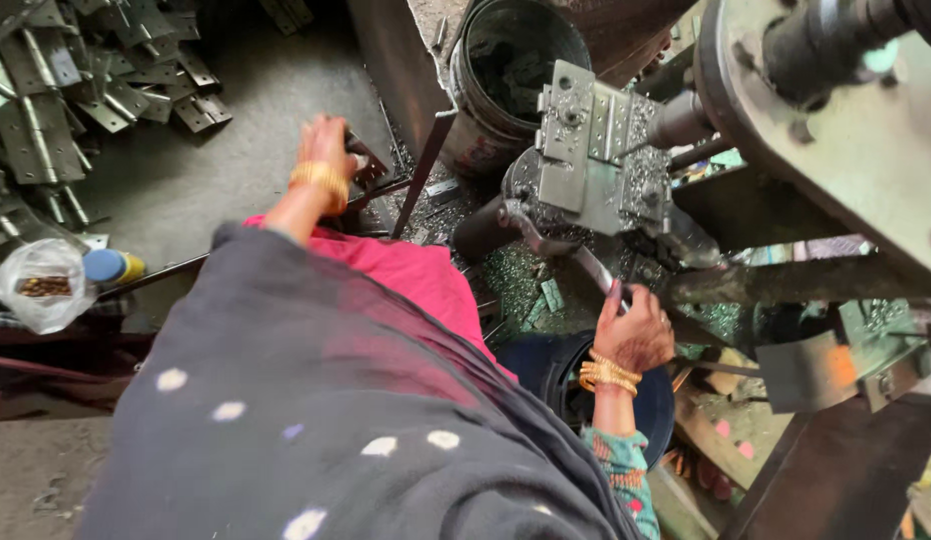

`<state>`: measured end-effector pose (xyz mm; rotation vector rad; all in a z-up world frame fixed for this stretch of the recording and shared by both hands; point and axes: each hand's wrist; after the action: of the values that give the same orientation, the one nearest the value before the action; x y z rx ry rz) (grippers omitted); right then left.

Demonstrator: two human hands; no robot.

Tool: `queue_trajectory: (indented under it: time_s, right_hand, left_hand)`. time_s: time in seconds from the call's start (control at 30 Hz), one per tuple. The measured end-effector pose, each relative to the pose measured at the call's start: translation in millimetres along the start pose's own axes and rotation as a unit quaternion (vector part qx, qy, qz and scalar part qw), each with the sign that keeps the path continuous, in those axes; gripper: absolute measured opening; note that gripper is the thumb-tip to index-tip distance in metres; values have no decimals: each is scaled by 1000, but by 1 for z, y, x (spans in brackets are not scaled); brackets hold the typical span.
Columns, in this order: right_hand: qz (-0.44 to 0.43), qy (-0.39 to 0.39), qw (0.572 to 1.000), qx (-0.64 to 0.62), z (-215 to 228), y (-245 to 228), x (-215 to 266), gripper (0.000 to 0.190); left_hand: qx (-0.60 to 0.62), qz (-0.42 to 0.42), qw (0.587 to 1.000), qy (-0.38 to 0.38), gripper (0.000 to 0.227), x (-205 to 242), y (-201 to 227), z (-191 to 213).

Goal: The person repeatedly picks up small metal plates from a bin, places them into a drill press, and operates the machine to drill holes. After each cycle, the person removes the finished plate and places it into a separate bin.

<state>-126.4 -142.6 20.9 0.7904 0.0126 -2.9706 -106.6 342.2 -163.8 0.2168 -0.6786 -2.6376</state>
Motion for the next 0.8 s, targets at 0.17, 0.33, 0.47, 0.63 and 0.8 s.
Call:
queue_trajectory:
  time_s: [0.17,0.33,0.47,0.63,0.8]
  right_hand:
    - [-3,7,1000,-6,-3,5,4,26]
    - [-19,-14,1000,2,-7,6,-1,26]
    - [-29,-11,999,14,-11,5,1,27]
    - [-24,-71,996,47,-10,8,0,28]
    - [-22,-149,987,57,-12,10,-4,39]
  left_hand:
    - [-101,-114,988,12,14,68,32,27]
    - [-10,-110,988,-112,17,63,168,84]
    - [123,-390,901,148,20,76,295,61]
    - [-84,-417,880,212,31,97,368,-18]
    - [-90,-321,936,109,35,83,375,-51]
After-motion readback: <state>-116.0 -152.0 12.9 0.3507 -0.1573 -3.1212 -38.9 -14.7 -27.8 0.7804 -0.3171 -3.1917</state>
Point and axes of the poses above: each hand's wrist, its own x-axis away from the middle knuckle, its own z-axis out of the back of the hand, y = z × x, and after that the axes turned 5 degrees about -z, right-handed
